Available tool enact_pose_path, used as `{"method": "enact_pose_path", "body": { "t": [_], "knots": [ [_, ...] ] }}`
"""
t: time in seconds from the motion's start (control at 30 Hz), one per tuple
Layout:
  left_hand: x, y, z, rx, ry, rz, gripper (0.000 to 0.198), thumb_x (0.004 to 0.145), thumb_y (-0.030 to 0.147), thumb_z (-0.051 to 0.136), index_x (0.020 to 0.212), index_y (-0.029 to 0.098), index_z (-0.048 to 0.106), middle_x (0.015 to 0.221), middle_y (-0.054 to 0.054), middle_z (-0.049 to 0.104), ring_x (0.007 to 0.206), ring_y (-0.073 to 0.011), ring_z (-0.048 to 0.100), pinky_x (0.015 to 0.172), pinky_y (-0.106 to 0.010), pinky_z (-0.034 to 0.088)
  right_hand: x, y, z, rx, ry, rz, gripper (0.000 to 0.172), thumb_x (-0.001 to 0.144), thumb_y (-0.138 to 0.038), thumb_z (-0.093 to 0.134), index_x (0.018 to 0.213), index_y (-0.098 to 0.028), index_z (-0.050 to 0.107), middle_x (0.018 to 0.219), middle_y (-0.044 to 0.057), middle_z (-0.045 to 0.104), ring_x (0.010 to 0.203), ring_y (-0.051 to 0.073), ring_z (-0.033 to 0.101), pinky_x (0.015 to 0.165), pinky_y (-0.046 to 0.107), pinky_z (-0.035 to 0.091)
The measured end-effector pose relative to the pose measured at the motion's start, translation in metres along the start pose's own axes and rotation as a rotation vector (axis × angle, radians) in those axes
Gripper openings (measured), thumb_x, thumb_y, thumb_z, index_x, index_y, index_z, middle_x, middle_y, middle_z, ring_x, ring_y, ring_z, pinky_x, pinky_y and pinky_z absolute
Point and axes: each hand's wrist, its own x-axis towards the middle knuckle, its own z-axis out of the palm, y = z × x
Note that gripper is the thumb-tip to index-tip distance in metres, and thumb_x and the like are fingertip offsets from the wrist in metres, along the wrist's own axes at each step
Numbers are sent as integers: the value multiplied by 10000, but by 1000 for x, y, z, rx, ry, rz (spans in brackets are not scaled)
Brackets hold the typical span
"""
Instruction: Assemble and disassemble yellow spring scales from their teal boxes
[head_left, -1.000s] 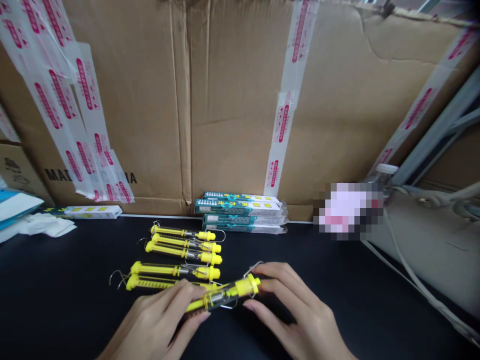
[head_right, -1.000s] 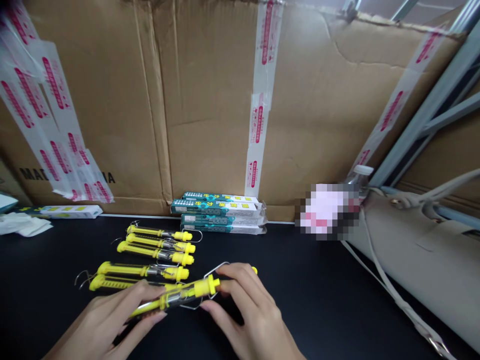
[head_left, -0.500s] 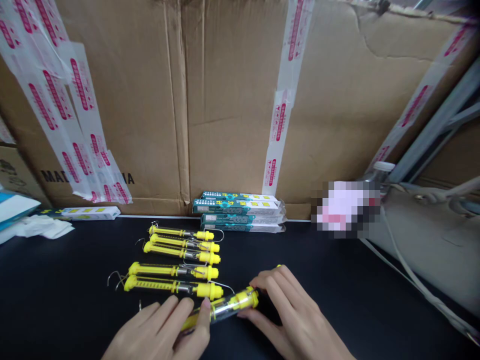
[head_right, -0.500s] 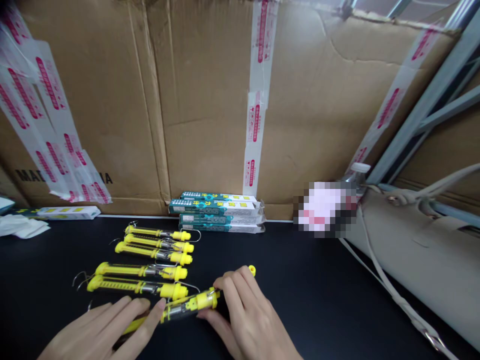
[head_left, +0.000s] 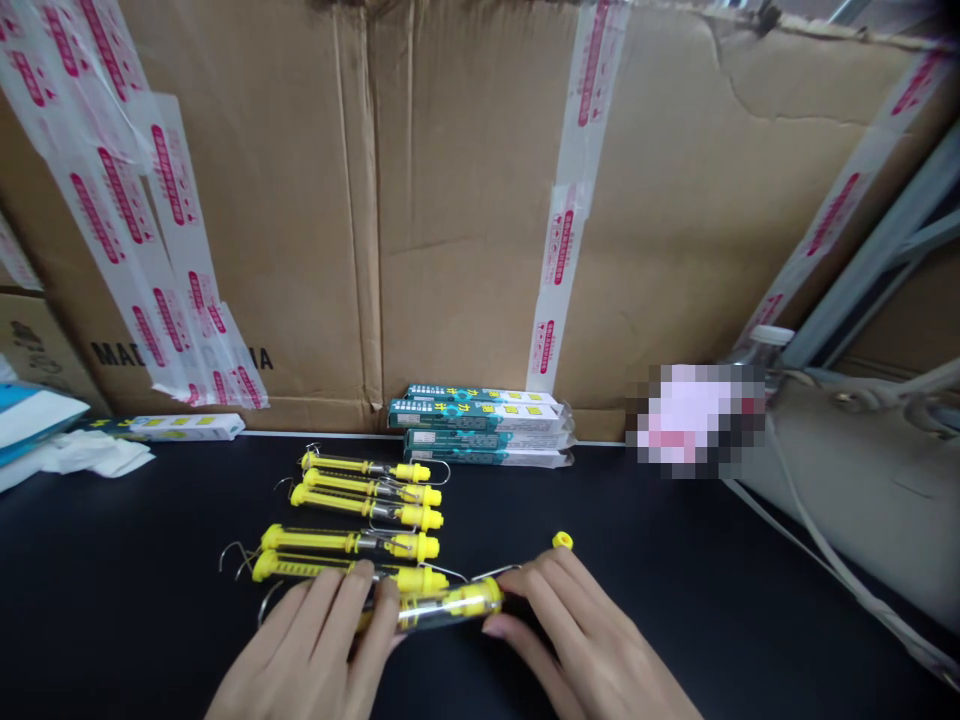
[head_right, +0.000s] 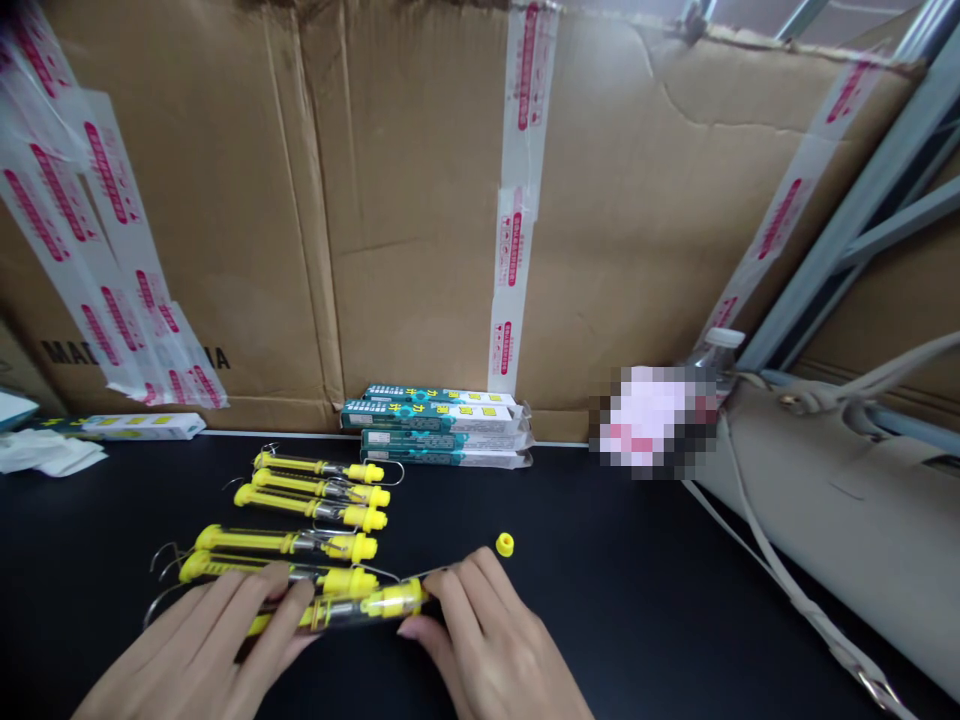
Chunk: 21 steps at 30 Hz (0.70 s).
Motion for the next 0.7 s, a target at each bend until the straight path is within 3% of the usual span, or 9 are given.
{"method": "enact_pose_path", "body": {
  "t": [0.1,0.3,0.43,0.57,0.7],
  "knots": [
    [1,-4,2,156,-5,154,363,987,4,374,1139,134,678,1117,-130,786,950,-286,764,867,-387,543,-6,-3,6,-62,10,-20,317,1080,-290,441,805,-196,568,690,37,623,628,207,618,565,318,569],
    [-1,-4,3,50,-31,108,435,976,-2,345,1187,172,684,1098,-76,799,943,-240,774,865,-338,554,-9,-3,12,29,20,-14,222,1071,-180,457,869,-193,548,808,49,655,880,228,678,757,318,572],
    [0,-3,1,98,-17,151,397,1029,61,338,1204,162,679,1068,-66,803,921,-242,771,836,-355,558,-10,-6,10,107,34,71,205,1083,-202,452,894,-217,531,755,0,643,664,150,641,624,252,532],
    [6,-2,0,164,-30,169,311,1082,281,466,1233,83,651,896,-88,788,787,-273,761,741,-406,537,-11,-11,10,67,8,121,297,1102,-308,401,829,-236,495,655,-38,580,515,109,586,466,207,448],
    [8,2,0,165,4,188,282,1093,271,455,1154,84,657,847,-80,772,730,-255,745,745,-410,499,-9,-11,8,64,-7,91,347,1092,-399,419,789,-239,471,639,-44,569,518,104,588,475,203,440]
  ]
}}
